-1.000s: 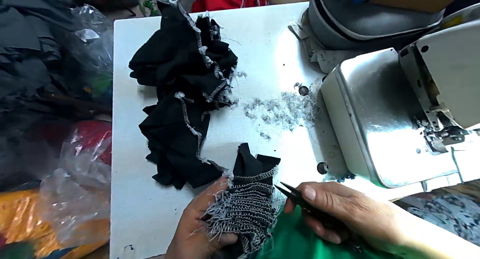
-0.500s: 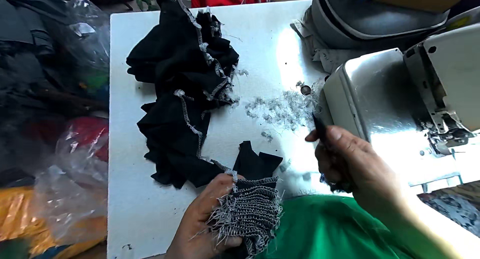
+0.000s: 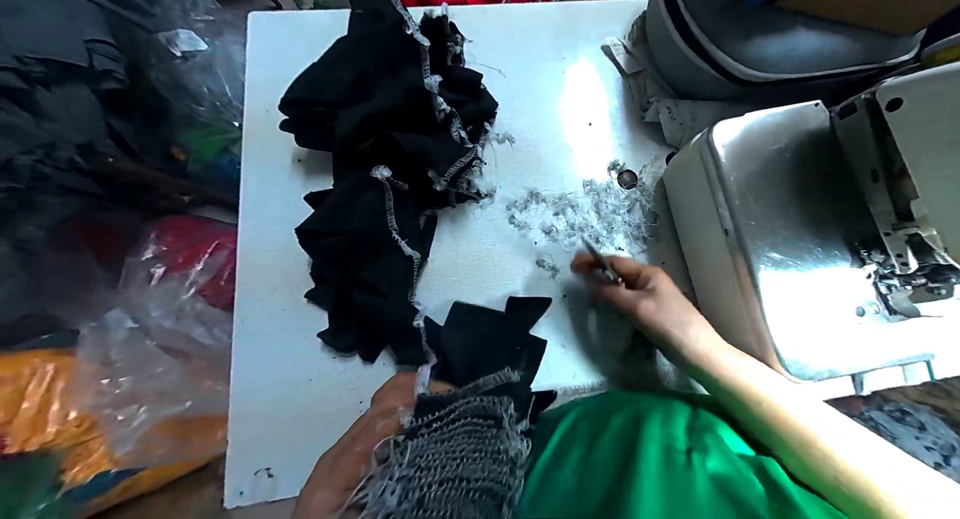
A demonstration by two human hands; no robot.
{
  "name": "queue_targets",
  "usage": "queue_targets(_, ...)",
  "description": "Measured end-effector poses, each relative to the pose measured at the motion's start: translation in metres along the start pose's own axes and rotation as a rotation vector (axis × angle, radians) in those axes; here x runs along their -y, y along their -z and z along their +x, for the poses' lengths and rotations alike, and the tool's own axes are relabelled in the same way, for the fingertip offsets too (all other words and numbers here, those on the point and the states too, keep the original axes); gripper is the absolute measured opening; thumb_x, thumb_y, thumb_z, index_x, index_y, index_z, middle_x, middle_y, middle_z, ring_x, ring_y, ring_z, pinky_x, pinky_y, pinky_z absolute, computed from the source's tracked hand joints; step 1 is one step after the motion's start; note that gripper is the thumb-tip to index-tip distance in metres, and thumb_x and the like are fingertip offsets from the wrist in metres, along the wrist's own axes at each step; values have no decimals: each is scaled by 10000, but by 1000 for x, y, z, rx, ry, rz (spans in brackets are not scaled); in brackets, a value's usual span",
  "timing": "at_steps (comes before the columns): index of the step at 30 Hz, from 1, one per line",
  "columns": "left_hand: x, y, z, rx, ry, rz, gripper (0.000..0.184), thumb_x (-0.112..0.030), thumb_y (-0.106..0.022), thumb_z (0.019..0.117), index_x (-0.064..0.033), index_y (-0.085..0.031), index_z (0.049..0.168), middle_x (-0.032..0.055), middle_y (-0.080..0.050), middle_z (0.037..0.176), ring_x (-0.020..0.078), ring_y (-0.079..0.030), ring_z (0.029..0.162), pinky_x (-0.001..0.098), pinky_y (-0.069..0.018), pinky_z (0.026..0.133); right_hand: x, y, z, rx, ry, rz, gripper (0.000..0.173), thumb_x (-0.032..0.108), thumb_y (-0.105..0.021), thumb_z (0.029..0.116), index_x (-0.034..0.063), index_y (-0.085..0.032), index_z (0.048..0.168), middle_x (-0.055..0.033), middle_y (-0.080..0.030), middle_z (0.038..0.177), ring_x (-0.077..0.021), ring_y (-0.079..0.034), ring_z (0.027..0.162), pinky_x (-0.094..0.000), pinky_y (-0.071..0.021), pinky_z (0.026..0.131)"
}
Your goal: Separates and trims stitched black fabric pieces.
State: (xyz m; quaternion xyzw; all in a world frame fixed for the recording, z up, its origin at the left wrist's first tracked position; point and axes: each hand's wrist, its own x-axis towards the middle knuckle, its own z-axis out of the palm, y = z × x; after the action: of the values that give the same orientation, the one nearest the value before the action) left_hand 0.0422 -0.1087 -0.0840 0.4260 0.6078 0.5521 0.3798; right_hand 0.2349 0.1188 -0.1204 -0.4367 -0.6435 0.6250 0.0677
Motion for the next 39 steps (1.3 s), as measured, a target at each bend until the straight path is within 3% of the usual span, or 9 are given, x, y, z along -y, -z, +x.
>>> queue_targets(1,1,3,-1,39,-22,6,400,-578,-625,936,-372,-671,1276,-297,-624,1299,-115,-524,1249,177,-417,1101,4,1,4,-56,71,6,306,91,-558,996,91,-686,1273,-1,-665,1284,-15,-620,831,-231,-505,698)
queue_targets(3,4,6,1,146,-91,44,391,-548,-597,971,-301,-659,1267,-241,-642,1278,-97,-518,1258,201,-384,1129,17,-2,4,-115,113,86,303,73,-530,1013,114,-679,1273,38,-634,1351,56,-569,723,-132,-435,576)
queue_targets(7,6,-8,4,273,-166,114,353,-456,-635,980,-180,-620,1199,-62,-585,1218,-40,-533,1209,191,-443,1060,22,-11,-5,23,85,121,243,80,-523,1026,104,-689,1201,28,-714,931,22,-452,486,-140,-322,406)
queue_targets(12,12,-25,4,226,-175,109,290,-435,-631,986,-244,-619,1205,-97,-538,1271,-83,-501,1194,118,-433,1003,25,-20,16,215,-201,133,244,135,-493,1072,48,-634,1251,-31,-709,1065,-35,-621,708,-211,-506,624)
queue_targets(17,16,-35,1,138,-213,125,208,-393,-603,996,-327,-631,1191,-180,-416,1508,-23,-386,1401,216,-388,1140,39,-5,8,-90,126,109,308,135,-436,1075,115,-591,1341,53,-689,1133,49,-526,604,-128,-384,472)
queue_targets(21,14,-36,2,170,-247,177,222,-396,-602,1003,-285,-609,1194,-137,-360,1565,12,-319,1461,261,-348,1189,54,18,-30,229,258,-43,296,320,-508,1058,129,-686,1199,97,-620,713,54,-500,518,-118,-409,446)
queue_targets(24,12,-37,4,200,-288,197,221,-370,-599,1011,-239,-591,1188,-91,-370,1571,19,-310,1477,261,-348,1201,49,33,-41,583,355,-193,619,636,-386,1021,117,-720,1072,113,-525,660,90,-451,578,-96,-375,531)
queue_targets(32,12,-38,13,305,-380,178,192,-301,-597,1013,-169,-582,1151,-13,-395,1558,49,-322,1478,264,-342,1201,47,38,-39,832,281,-325,527,469,-403,1078,48,-718,1072,20,-652,803,38,-559,726,-158,-428,641)
queue_targets(39,15,-38,13,315,-387,153,169,-280,-580,1023,-169,-576,1150,-20,-401,1556,51,-338,1473,270,-351,1198,53,23,-33,889,294,-309,452,426,-474,1062,46,-712,1005,27,-606,742,20,-522,656,-175,-395,577)
